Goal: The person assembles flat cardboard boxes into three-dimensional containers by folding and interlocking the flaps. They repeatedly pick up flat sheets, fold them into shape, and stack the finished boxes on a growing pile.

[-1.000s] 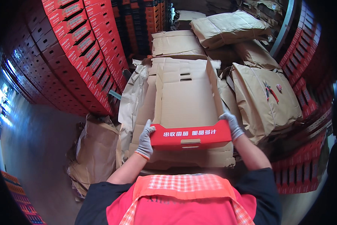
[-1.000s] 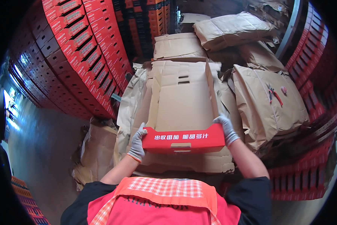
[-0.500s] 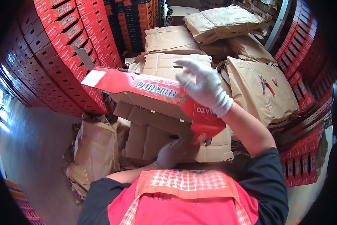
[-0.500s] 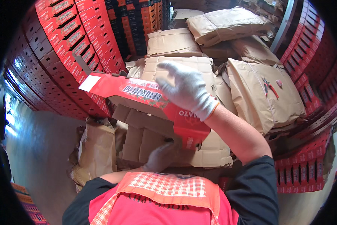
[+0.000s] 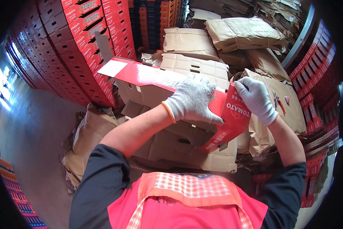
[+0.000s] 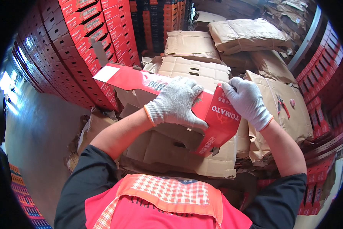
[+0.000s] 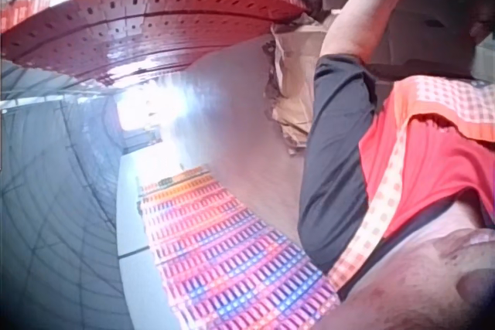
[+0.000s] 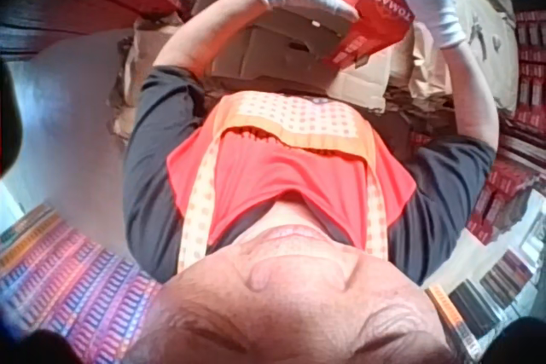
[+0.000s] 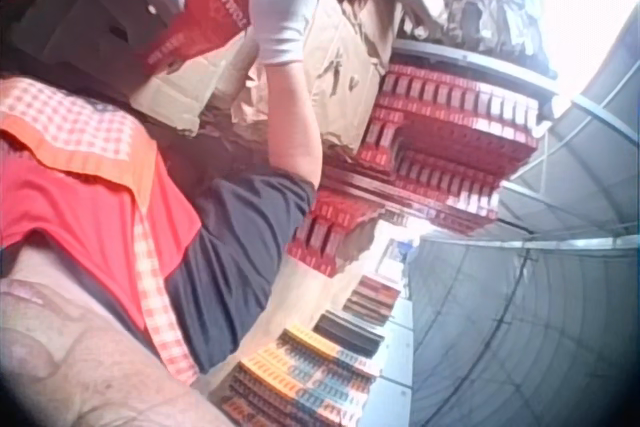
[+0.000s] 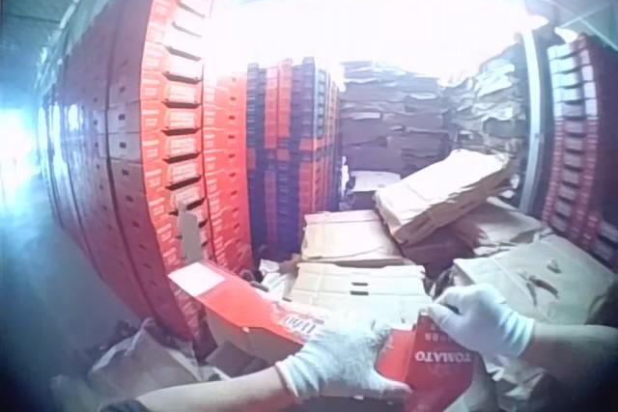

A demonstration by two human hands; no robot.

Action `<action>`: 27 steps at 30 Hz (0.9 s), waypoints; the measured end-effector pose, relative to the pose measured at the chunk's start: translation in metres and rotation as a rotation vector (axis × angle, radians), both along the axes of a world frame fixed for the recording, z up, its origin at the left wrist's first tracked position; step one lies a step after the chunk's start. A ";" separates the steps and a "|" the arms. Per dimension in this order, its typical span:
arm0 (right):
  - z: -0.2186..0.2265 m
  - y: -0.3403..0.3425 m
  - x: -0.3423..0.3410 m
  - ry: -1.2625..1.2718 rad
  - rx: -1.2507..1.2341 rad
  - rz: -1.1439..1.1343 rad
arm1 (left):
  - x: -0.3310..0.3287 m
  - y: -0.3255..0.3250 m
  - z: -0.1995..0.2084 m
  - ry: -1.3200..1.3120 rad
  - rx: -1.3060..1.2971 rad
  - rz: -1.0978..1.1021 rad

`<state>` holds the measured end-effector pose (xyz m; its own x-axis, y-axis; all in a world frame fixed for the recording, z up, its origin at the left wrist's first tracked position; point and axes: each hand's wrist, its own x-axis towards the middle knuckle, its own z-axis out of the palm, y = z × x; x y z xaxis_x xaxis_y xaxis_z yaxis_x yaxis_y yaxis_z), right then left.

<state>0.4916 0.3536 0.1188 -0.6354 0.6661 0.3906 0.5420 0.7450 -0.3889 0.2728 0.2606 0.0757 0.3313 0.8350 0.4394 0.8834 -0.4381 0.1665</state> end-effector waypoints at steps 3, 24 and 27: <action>0.001 0.007 -0.002 -0.246 0.247 0.139 | 0.004 -0.003 -0.005 -0.054 0.049 -0.006; -0.021 -0.002 -0.063 0.102 0.038 0.312 | -0.045 -0.123 -0.077 -0.438 0.323 -0.075; -0.040 0.055 -0.017 0.301 -0.538 0.152 | -0.054 -0.171 -0.091 -0.412 0.230 0.002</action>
<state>0.4747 0.4082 0.0786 -0.6533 0.7295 0.2024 0.2541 0.4632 -0.8491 0.2185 0.0901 -0.0148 0.0890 0.7013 0.7073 0.7649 -0.5030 0.4024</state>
